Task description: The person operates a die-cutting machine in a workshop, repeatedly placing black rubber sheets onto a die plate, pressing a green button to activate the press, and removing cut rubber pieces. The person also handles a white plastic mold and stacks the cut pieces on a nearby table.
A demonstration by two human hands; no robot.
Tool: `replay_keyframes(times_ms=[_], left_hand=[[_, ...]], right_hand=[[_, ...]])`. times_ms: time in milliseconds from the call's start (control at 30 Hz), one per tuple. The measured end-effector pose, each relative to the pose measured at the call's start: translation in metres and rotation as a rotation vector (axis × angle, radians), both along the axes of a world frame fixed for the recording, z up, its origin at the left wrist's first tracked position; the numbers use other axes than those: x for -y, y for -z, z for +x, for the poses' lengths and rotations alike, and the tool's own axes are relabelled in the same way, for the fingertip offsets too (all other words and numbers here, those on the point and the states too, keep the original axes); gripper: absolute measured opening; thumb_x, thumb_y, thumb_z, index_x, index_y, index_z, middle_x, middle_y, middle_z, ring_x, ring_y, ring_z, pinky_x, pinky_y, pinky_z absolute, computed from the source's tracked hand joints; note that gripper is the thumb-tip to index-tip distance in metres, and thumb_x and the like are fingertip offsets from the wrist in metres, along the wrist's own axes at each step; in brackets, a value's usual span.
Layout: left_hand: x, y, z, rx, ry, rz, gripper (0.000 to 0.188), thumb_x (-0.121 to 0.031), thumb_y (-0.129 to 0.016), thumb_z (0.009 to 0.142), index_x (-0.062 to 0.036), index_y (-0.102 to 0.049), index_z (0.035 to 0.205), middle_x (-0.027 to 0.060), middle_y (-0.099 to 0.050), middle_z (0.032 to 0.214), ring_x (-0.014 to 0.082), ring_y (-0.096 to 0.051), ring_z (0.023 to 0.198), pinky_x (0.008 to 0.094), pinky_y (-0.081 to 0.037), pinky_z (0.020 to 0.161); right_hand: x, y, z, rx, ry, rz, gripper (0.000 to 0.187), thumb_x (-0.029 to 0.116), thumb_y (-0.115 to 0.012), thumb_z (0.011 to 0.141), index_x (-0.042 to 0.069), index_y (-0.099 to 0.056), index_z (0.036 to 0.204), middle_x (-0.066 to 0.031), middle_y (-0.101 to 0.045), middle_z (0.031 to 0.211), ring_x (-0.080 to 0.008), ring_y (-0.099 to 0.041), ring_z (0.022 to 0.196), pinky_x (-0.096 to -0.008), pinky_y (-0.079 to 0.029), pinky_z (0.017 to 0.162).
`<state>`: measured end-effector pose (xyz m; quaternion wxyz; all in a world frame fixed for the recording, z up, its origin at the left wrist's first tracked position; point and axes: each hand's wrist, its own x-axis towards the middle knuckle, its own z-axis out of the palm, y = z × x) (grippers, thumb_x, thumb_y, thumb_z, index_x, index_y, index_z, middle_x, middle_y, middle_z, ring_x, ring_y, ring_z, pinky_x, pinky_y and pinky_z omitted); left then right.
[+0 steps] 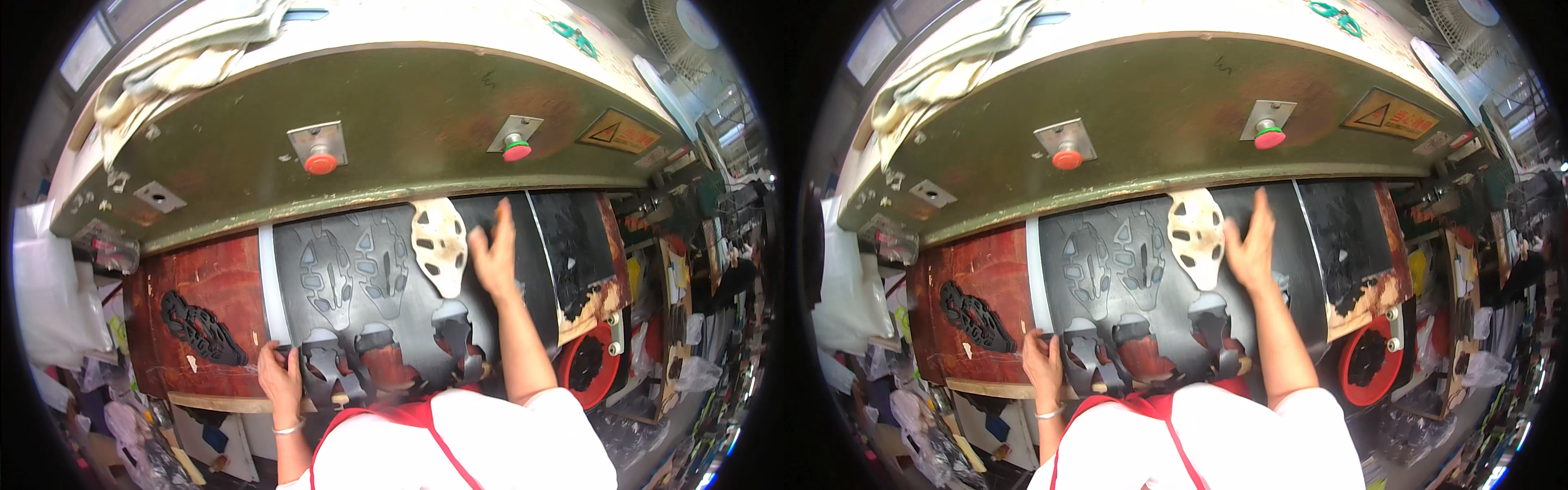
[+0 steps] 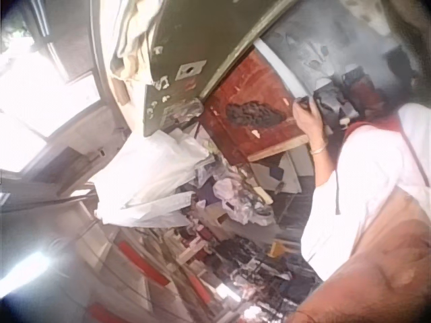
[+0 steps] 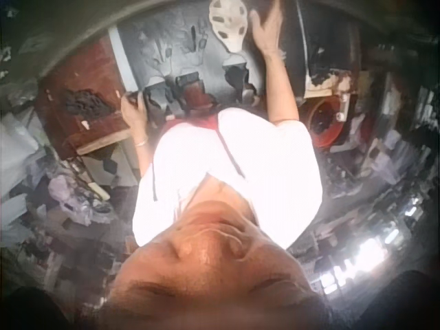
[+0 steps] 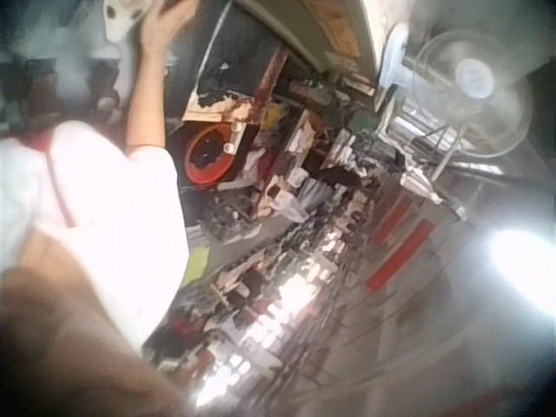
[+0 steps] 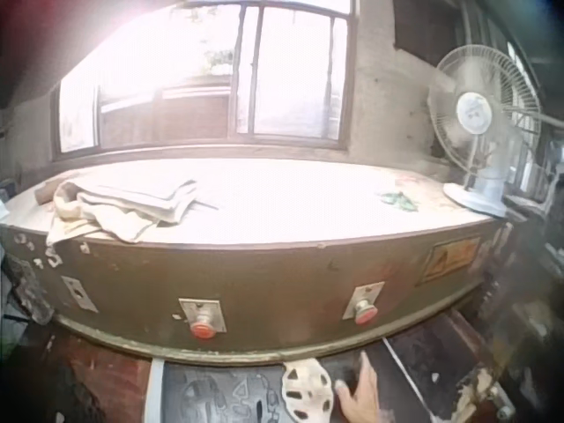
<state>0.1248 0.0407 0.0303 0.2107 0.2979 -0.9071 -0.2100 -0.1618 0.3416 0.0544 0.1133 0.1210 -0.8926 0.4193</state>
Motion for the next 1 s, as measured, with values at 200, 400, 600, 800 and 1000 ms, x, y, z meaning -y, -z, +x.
replay_keyframes(times_ms=[200,400,600,800,1000], left_hand=[[0.014,0.027,-0.051,0.197,0.028,0.075,0.036,-0.03,-0.07,0.084,-0.0037,-0.051,0.069,0.0123,-0.052,0.055,0.0329,-0.053,0.053,0.0423,-0.04,0.051],[0.052,0.032,-0.117,0.16,-0.058,0.093,0.039,-0.035,-0.069,0.085,-0.0033,-0.052,0.069,0.0136,-0.051,0.056,0.0302,-0.047,0.05,0.0402,-0.038,0.05],[0.064,0.035,-0.113,0.098,0.035,0.15,0.042,-0.036,-0.064,0.089,0.0005,-0.053,0.071,0.0132,-0.048,0.057,0.0197,-0.04,0.053,0.038,-0.038,0.053],[0.063,0.039,-0.092,0.002,0.013,-0.068,0.041,-0.04,-0.061,0.09,-0.0012,-0.069,0.083,0.0189,-0.067,0.074,0.0373,-0.063,0.065,0.0467,-0.049,0.058],[0.032,0.039,-0.046,-0.023,0.074,0.064,0.037,-0.03,-0.053,0.097,0.0041,-0.064,0.091,0.027,-0.063,0.085,0.0419,-0.06,0.077,0.045,-0.048,0.065]], right_hand=[[0.025,-0.06,-0.103,-0.46,0.314,0.13,0.087,0.044,-0.052,0.091,-0.009,-0.008,0.145,-0.0389,-0.008,0.146,-0.0523,-0.013,0.135,-0.0547,-0.012,0.111],[0.046,-0.051,-0.11,-0.494,0.358,0.028,0.099,0.042,-0.063,0.084,-0.01,-0.005,0.145,-0.0392,0.001,0.147,-0.054,-0.007,0.136,-0.056,-0.013,0.111],[-0.029,-0.02,-0.091,-0.439,0.262,0.262,0.104,0.046,-0.073,0.073,-0.003,-0.017,0.146,-0.0356,-0.018,0.145,-0.0516,-0.023,0.132,-0.0534,-0.025,0.109],[-0.106,0.028,-0.043,0.231,0.594,0.122,0.051,0.047,-0.063,0.083,0.0,-0.065,0.101,-0.0242,-0.066,0.082,-0.0407,-0.064,0.085,-0.0481,-0.05,0.075],[-0.113,0.041,0.007,0.171,0.579,0.056,0.039,0.04,-0.063,0.086,0.003,-0.064,0.099,-0.0221,-0.065,0.08,-0.0412,-0.064,0.079,-0.0461,-0.051,0.07]])
